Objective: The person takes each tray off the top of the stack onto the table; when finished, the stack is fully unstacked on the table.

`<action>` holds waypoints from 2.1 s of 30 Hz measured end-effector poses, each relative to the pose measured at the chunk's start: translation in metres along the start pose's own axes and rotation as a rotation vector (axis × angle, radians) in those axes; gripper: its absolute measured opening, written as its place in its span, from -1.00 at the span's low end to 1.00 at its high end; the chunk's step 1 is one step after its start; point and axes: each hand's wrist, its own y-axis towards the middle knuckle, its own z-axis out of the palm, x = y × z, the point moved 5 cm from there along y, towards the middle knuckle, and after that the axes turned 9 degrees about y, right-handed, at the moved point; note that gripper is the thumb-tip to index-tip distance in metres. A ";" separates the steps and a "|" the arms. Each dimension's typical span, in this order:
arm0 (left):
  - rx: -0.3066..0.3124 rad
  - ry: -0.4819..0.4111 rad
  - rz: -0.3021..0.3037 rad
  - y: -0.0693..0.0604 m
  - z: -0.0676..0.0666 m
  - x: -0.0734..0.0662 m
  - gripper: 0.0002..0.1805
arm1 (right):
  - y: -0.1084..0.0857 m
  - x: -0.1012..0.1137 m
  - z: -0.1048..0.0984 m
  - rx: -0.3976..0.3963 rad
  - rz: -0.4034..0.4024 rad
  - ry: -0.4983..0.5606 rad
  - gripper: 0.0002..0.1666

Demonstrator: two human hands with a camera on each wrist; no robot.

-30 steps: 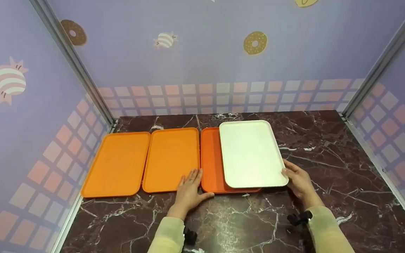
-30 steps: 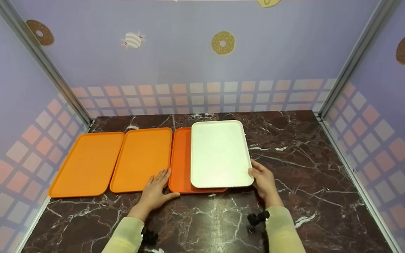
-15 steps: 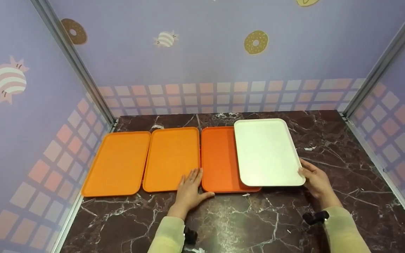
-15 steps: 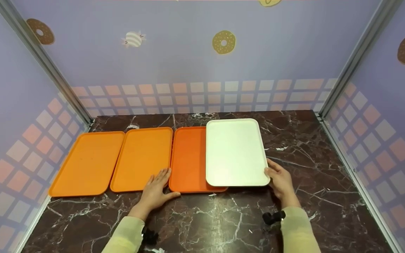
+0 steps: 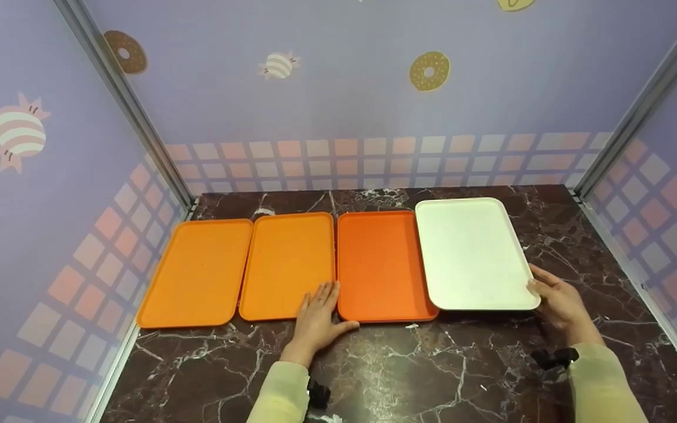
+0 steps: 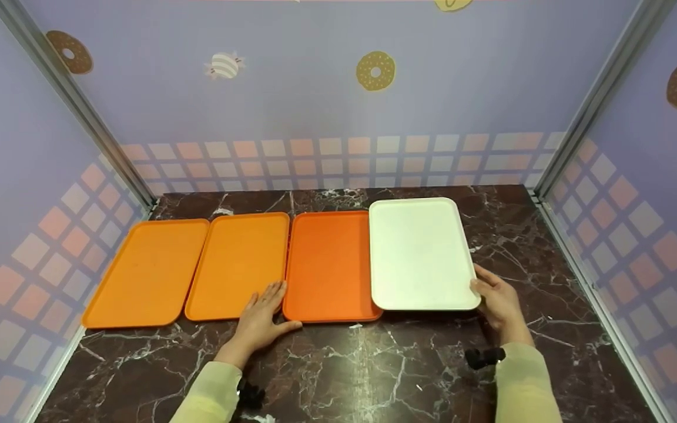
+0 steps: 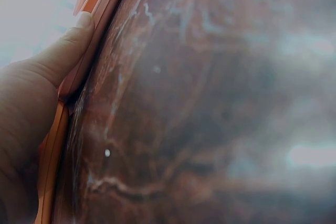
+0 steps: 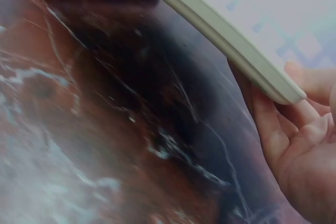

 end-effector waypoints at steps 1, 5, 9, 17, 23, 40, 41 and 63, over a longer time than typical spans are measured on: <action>-0.001 0.000 0.000 0.000 0.000 0.000 0.15 | 0.000 0.002 -0.003 0.005 0.001 -0.001 -0.56; -0.004 -0.003 0.001 -0.001 0.000 0.000 0.15 | 0.000 0.006 -0.013 0.023 -0.001 0.001 -0.54; -0.002 -0.006 0.001 0.000 0.000 0.000 0.15 | 0.000 0.007 -0.022 0.040 0.008 -0.011 -0.53; 0.009 -0.020 -0.014 -0.001 0.000 0.000 0.15 | 0.004 0.004 -0.034 0.022 0.066 -0.026 -0.56; 0.004 -0.023 -0.015 0.000 0.000 0.000 0.15 | 0.008 0.002 -0.035 -0.007 0.082 -0.079 -0.60; 0.009 -0.013 -0.012 0.000 0.002 0.001 0.16 | 0.017 -0.006 -0.032 -0.037 0.126 -0.311 -0.05; 0.009 -0.012 -0.011 0.000 0.002 0.001 0.16 | 0.017 -0.006 -0.032 -0.041 0.125 -0.323 -0.06; 0.008 -0.006 -0.005 0.001 0.002 0.002 0.16 | 0.015 0.002 -0.028 -0.156 0.019 -0.655 -0.19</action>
